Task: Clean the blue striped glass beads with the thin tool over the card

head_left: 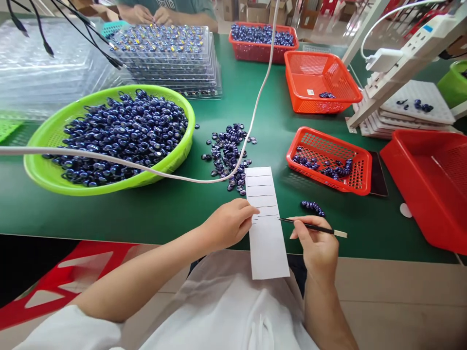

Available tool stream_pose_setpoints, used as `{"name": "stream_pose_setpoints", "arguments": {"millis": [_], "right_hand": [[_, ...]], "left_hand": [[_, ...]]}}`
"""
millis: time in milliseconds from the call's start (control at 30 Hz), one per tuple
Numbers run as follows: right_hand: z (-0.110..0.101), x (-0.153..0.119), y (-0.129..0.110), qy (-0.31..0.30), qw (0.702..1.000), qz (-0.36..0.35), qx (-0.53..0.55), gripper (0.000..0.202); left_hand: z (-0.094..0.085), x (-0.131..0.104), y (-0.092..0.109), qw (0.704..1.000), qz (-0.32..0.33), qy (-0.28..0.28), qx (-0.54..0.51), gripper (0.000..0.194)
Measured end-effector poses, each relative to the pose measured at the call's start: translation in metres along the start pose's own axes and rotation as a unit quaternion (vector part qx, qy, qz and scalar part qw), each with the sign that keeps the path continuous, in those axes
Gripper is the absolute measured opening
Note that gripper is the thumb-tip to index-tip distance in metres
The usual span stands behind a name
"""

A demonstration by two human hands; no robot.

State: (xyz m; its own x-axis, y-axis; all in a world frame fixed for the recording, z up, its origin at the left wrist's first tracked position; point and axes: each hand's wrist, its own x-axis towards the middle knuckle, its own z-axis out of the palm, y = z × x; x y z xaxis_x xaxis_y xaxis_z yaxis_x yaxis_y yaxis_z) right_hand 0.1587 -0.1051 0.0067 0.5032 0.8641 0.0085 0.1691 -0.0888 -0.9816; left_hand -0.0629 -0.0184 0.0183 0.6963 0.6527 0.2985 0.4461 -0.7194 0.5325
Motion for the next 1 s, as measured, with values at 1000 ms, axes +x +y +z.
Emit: {"name": "stream_pose_setpoints", "arguments": {"millis": [1000], "right_hand": [[0.028,-0.001,-0.006,-0.084,0.990,0.021,-0.112,0.024]], "left_hand": [[0.010,-0.025,-0.009,0.994,0.049,-0.033,0.095,0.026]]}}
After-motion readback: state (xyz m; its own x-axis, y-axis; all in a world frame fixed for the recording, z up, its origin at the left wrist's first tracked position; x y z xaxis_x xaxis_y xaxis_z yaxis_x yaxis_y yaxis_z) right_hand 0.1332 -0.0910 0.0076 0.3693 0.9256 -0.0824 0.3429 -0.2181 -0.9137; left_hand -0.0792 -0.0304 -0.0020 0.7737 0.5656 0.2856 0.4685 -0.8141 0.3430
